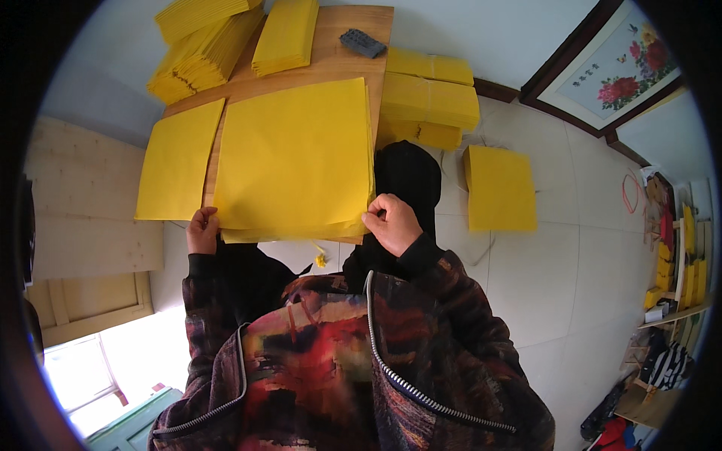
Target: The person sits on the floor and repeatedly folds yellow paper sheets in half, then in half again, smoothing each crease. They stack the folded sheets into neat piles on a low wooden table.
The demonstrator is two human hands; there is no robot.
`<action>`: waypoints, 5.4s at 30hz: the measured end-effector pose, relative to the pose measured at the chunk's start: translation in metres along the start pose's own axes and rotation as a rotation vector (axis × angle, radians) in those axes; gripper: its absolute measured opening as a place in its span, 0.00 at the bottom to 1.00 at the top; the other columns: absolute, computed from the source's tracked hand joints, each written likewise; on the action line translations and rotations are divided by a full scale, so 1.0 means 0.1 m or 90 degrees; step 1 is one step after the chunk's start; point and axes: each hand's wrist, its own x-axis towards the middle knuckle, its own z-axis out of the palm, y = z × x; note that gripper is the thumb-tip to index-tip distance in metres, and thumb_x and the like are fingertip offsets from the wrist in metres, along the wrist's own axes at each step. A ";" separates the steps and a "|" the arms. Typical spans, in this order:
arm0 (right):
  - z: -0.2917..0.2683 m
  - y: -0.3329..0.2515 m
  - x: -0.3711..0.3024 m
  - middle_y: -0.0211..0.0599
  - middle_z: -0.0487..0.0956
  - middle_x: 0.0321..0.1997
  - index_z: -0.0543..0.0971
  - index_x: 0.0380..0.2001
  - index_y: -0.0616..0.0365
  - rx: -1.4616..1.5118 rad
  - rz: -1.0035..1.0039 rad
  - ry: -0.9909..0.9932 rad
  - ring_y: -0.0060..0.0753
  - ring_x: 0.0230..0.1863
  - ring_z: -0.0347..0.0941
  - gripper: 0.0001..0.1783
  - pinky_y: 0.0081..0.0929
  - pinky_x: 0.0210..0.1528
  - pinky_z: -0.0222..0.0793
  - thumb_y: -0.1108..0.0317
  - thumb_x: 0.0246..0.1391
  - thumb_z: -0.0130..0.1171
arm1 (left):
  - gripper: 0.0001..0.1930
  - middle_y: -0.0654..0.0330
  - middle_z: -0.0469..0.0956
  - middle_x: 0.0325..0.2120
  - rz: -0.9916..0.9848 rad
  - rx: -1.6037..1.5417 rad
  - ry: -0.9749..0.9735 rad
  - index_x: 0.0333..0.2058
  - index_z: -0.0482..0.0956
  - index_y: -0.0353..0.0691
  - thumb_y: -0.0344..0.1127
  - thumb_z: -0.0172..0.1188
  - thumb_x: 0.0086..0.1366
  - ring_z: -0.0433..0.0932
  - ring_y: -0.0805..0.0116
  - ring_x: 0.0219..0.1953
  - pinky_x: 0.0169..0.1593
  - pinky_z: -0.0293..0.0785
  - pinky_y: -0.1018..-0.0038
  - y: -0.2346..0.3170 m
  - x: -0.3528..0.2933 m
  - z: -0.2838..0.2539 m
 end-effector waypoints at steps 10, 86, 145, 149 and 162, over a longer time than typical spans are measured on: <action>-0.02 0.03 0.02 0.32 0.72 0.31 0.69 0.37 0.66 0.213 0.084 -0.045 0.17 0.24 0.68 0.08 0.17 0.27 0.68 0.72 0.57 0.54 | 0.09 0.67 0.73 0.26 -0.026 0.017 -0.021 0.40 0.75 0.33 0.28 0.53 0.61 0.69 0.80 0.25 0.32 0.67 0.83 0.01 0.01 -0.03; -0.03 -0.11 -0.03 0.38 0.75 0.18 0.73 0.20 0.64 -0.165 0.073 -0.013 0.27 0.19 0.70 0.11 0.28 0.24 0.65 0.68 0.49 0.58 | 0.12 0.65 0.75 0.36 -0.033 -0.142 -0.054 0.42 0.74 0.31 0.24 0.56 0.58 0.73 0.79 0.38 0.45 0.67 0.84 -0.09 -0.01 -0.01; -0.06 -0.14 0.16 0.41 0.75 0.20 0.73 0.22 0.64 -0.042 0.037 -0.022 0.34 0.21 0.72 0.14 0.28 0.26 0.68 0.64 0.47 0.62 | 0.15 0.66 0.73 0.27 0.009 -0.041 0.014 0.43 0.73 0.34 0.24 0.56 0.54 0.67 0.80 0.26 0.31 0.63 0.83 -0.06 -0.21 0.13; -0.06 -0.14 0.16 0.43 0.75 0.20 0.72 0.22 0.64 -0.049 0.033 -0.021 0.36 0.21 0.72 0.13 0.29 0.26 0.67 0.65 0.47 0.62 | 0.17 0.63 0.74 0.30 -0.020 -0.018 0.003 0.43 0.73 0.35 0.23 0.57 0.52 0.68 0.75 0.26 0.32 0.66 0.79 0.01 -0.21 0.10; 0.16 -0.55 0.41 0.42 0.75 0.21 0.71 0.24 0.62 -0.005 -0.157 0.015 0.41 0.23 0.74 0.09 0.30 0.26 0.68 0.70 0.48 0.60 | 0.45 0.44 0.60 0.59 0.392 0.161 -0.353 0.61 0.58 0.36 0.36 0.71 0.44 0.59 0.48 0.62 0.62 0.60 0.63 1.06 -0.52 1.14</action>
